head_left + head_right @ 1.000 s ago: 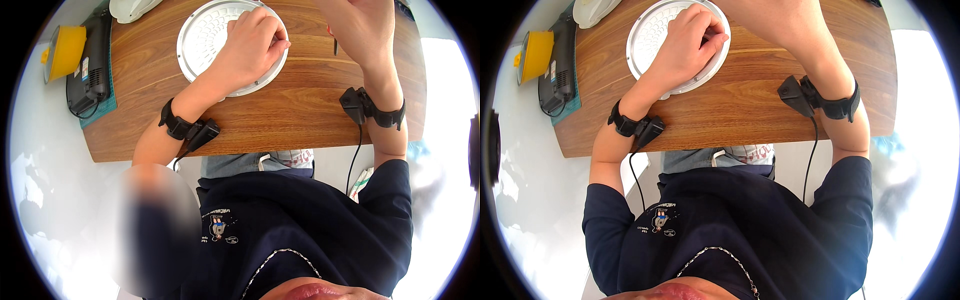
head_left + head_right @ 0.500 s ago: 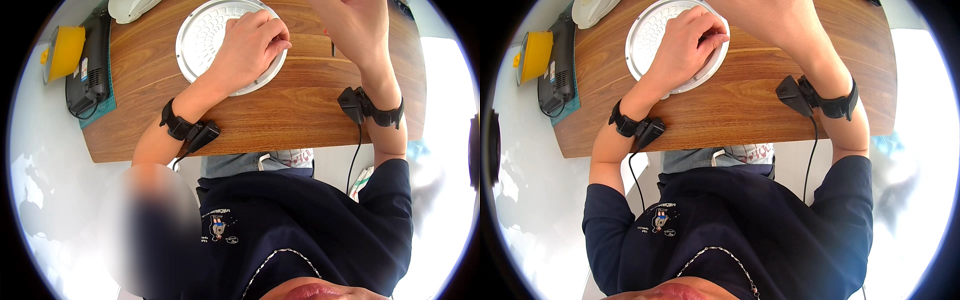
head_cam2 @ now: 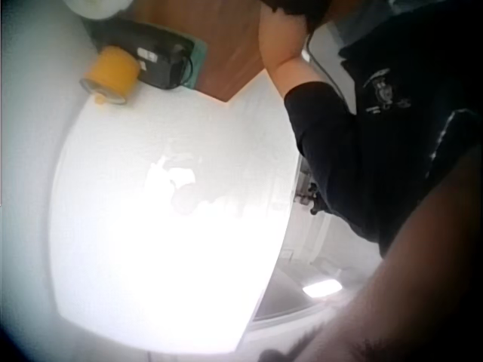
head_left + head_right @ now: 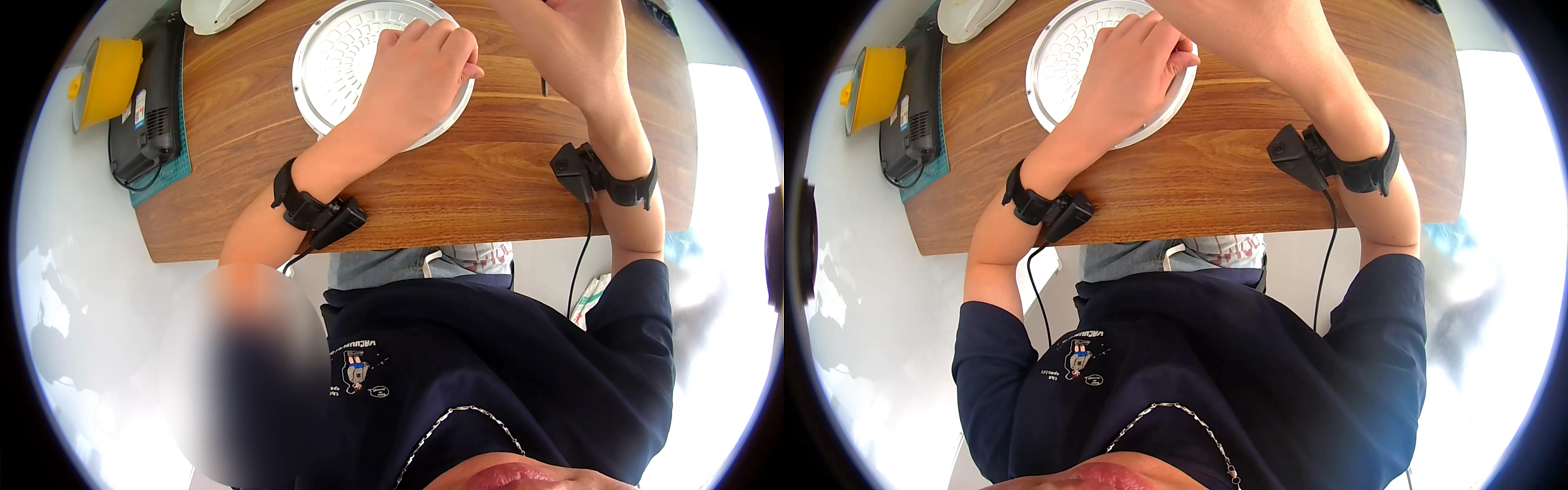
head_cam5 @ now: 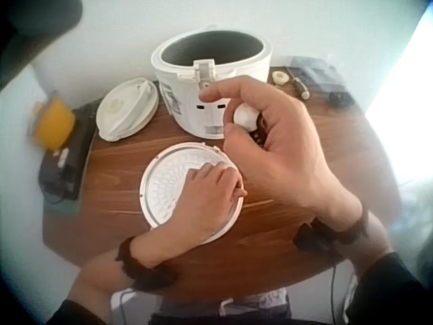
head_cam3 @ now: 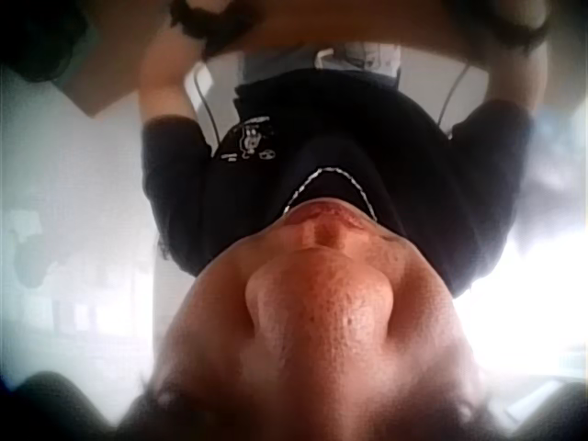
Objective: The person disassembles a white rice cooker on a wooden table. They use a screwdriver to remove screws from the lid and base, then separate the lid, outer casing, and inner components, exposing the internal wiring and heating element.
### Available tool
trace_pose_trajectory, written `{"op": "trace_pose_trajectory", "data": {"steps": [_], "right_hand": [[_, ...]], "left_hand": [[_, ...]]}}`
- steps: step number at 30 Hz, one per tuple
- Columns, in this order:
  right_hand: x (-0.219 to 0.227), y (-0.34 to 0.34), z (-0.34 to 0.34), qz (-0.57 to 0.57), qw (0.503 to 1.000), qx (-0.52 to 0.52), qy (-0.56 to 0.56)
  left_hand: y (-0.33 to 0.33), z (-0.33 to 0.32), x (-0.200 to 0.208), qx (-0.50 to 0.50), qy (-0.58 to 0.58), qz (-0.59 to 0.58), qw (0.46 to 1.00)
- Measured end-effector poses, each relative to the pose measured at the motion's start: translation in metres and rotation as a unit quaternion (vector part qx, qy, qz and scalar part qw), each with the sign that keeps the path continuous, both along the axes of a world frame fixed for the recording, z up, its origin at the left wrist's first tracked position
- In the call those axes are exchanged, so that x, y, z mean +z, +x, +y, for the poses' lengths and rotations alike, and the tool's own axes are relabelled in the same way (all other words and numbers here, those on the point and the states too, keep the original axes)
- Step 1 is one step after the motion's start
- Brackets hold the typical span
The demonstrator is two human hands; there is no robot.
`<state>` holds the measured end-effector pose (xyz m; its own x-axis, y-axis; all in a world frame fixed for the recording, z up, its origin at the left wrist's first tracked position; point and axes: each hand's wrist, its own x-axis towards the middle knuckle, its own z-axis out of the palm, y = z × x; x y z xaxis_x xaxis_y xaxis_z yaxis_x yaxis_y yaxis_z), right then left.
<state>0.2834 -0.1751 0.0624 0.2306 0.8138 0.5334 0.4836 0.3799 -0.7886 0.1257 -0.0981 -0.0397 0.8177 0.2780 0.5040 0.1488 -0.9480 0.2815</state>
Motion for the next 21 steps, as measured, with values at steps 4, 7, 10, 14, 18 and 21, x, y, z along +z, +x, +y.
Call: {"op": "trace_pose_trajectory", "data": {"steps": [4, 7, 10, 14, 18, 21], "right_hand": [[0.008, -0.011, -0.006, -0.030, 0.999, -0.031, -0.015], [0.003, -0.006, -0.002, -0.012, 1.000, -0.020, -0.018], [0.006, -0.011, -0.003, -0.031, 0.999, -0.033, -0.019], [0.054, -0.019, -0.003, 0.107, 0.964, -0.069, -0.235], [0.004, -0.009, -0.001, -0.026, 0.999, -0.015, -0.028], [0.008, -0.014, -0.005, -0.057, 0.997, -0.044, -0.022]], "left_hand": [[0.001, -0.001, -0.001, 0.006, 0.031, 0.003, 1.000], [0.001, -0.001, -0.001, 0.009, 0.045, 0.011, 0.999], [0.001, 0.000, -0.002, 0.011, 0.064, 0.009, 0.998], [0.007, -0.002, -0.001, 0.014, 0.116, 0.006, 0.993], [0.001, -0.005, 0.003, 0.041, 0.093, 0.005, 0.995], [0.003, -0.001, -0.003, 0.031, 0.055, -0.033, 0.997]]}}
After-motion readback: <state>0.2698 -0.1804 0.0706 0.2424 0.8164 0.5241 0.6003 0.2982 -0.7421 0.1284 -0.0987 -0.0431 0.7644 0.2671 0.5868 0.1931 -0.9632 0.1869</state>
